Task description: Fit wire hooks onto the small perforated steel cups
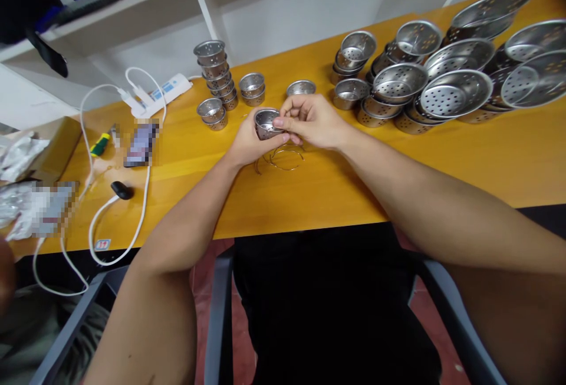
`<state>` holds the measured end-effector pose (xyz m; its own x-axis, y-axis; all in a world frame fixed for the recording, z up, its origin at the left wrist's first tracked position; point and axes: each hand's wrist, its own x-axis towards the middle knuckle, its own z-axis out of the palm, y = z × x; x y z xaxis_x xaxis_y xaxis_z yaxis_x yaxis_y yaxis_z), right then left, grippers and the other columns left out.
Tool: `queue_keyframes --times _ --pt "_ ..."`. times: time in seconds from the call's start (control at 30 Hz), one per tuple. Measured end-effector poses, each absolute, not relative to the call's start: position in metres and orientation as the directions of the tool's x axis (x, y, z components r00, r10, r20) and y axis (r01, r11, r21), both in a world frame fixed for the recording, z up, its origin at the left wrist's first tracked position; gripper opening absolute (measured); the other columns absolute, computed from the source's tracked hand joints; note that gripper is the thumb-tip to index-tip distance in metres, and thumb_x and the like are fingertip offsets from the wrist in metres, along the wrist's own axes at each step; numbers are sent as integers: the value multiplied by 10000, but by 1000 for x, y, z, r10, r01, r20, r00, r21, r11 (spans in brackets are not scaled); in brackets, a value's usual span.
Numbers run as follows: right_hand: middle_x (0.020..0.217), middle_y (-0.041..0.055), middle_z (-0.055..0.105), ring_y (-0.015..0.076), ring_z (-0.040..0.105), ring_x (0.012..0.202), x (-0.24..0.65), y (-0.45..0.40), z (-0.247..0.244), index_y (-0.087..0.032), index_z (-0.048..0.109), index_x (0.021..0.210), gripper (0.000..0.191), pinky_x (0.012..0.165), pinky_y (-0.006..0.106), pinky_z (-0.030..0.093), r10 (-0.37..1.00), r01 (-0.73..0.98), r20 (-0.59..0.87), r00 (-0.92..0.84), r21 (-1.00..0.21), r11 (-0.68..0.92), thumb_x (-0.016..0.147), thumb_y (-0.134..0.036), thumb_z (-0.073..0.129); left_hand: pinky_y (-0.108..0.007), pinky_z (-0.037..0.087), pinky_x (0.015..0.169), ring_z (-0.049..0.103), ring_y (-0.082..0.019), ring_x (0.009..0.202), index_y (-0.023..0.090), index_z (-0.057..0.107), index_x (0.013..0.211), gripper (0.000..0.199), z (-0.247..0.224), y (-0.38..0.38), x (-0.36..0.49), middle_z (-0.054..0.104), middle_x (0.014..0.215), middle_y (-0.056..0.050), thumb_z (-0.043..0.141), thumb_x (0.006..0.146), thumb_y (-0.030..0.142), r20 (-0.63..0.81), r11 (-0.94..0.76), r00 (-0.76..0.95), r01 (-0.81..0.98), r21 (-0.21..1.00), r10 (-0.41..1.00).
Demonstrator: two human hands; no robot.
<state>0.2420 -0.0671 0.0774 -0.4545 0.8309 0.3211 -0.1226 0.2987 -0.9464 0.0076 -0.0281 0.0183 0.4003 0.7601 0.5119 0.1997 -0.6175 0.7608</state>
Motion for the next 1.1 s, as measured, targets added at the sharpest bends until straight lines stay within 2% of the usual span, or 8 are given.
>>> queue_keyframes --times 0.5,0.77,0.83,0.9,0.97,1.1 --pt "629 -37 678 128 550 482 242 -63 74 -265 717 939 789 449 296 369 803 -170 377 -461 -926 337 784 -936 1102 -442 699 1060 867 -268 1133 221 698 1399 947 25 -31 8 865 1269 -97 957 892 978 549 -666 412 233 708 727" --pt "688 -21 669 146 540 550 245 -64 75 -273 724 939 798 501 319 404 797 -109 371 -477 -925 365 799 -983 1060 -439 700 1038 846 -250 1103 231 697 1405 889 23 -30 5 838 1259 -79 937 940 950 585 -712 432 232 663 686" --pt "812 14 729 162 561 609 247 -65 74 -273 766 1000 817 540 340 450 808 -46 395 -436 -907 419 803 -1022 1025 -446 704 1067 846 -248 1128 247 681 1432 875 19 -26 4 826 1299 -77 928 960 940 600 -727 436 225 649 671" --pt "1054 64 805 199 633 734 249 -67 74 -285 813 1156 863 616 369 538 832 74 432 -347 -872 483 802 -1049 1001 -465 705 1123 849 -262 1200 272 645 1506 878 13 -21 2 811 1376 -85 926 981 918 619 -739 428 218 637 659" --pt "1277 104 812 258 714 903 253 -68 73 -310 827 1278 873 740 415 637 844 220 457 -281 -825 520 834 -1046 977 -490 700 1182 847 -281 1275 296 603 1578 885 7 -14 -1 791 1444 -94 941 999 874 638 -749 409 222 624 653" --pt "1446 161 787 366 781 1174 257 -71 73 -304 881 1265 668 1035 569 713 796 360 493 -351 -714 601 1058 -937 835 -544 687 1249 831 -315 1342 303 569 1619 897 -2 -1 -8 763 1488 -113 916 1019 874 667 -766 385 238 596 638"
